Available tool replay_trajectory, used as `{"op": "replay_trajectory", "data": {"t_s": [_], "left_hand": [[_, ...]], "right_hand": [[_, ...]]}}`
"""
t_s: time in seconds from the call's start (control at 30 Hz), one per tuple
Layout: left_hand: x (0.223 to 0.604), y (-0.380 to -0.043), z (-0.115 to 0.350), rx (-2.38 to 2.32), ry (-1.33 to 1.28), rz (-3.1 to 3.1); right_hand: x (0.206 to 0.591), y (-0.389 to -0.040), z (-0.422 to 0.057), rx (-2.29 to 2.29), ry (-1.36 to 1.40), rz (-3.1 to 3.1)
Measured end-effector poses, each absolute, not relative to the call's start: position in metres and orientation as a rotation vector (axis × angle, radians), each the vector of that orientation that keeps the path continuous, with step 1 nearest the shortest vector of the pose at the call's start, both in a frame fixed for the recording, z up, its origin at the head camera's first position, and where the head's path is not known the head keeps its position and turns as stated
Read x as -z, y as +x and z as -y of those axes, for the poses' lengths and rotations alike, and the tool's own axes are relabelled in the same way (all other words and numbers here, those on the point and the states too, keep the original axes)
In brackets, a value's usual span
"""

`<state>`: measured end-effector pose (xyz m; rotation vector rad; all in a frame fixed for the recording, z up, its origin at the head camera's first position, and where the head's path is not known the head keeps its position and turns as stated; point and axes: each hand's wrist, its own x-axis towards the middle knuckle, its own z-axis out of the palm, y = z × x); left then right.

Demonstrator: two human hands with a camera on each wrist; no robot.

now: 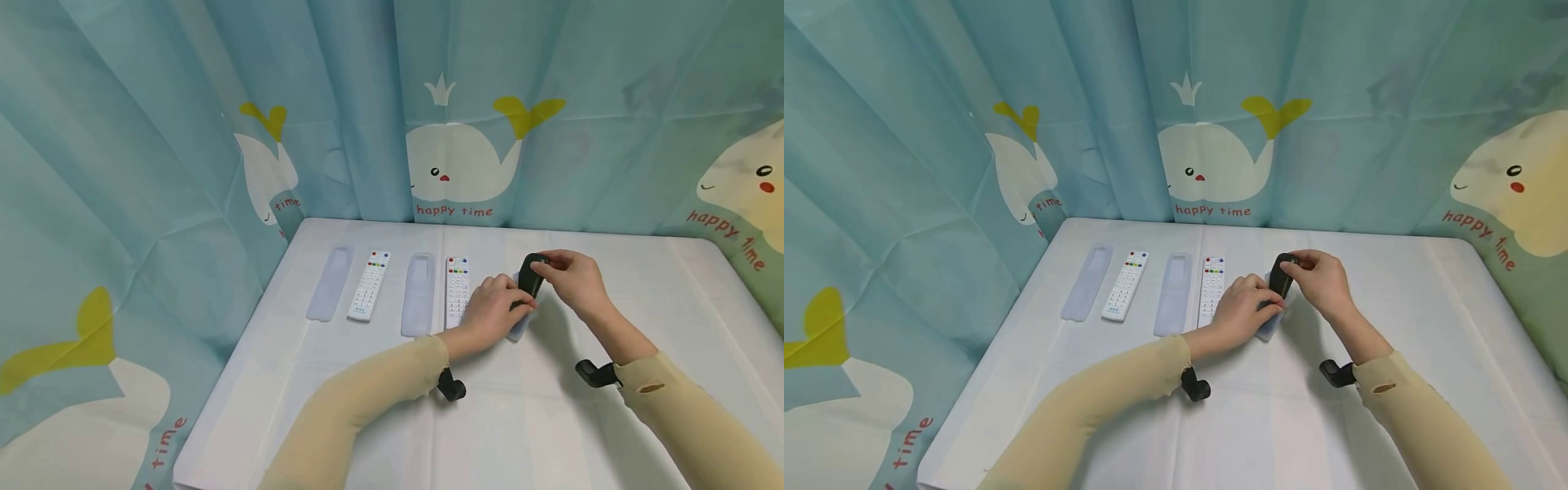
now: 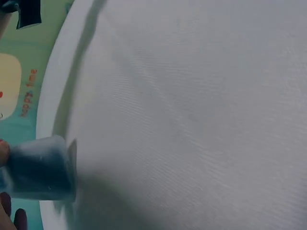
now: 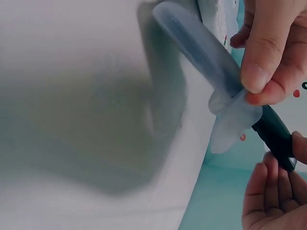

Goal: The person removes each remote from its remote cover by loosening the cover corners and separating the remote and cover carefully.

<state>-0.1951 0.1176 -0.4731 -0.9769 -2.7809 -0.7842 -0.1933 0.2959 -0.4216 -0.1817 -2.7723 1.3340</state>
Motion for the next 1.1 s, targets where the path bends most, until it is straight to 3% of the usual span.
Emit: {"op": "replay_trajectory", "data": {"t_s": [0.27,0.5,0.77,0.97,1.1], "left_hand": [[0.472,-0.203,-0.119,1.241,-0.877,2.833],[0.465,-0.217,-0.111,1.786,-0.496,2.757],[0.460,-0.224,-0.112,1.878,-0.282,2.842],[0.457,-0.226,-0.114,1.894,-0.285,2.846],[0.455,-0.232,-0.112,1.632,-0.384,3.097]], "right_hand": [[0.421,-0.194,-0.298,-1.324,-0.099,2.781],[0.422,-0.190,-0.305,-1.370,-0.080,2.778],[0.421,-0.187,-0.309,-1.404,0.008,2.769],[0.418,-0.185,-0.311,-1.449,0.056,2.763],[0.418,-0.183,-0.313,-1.469,0.064,2.750]]}}
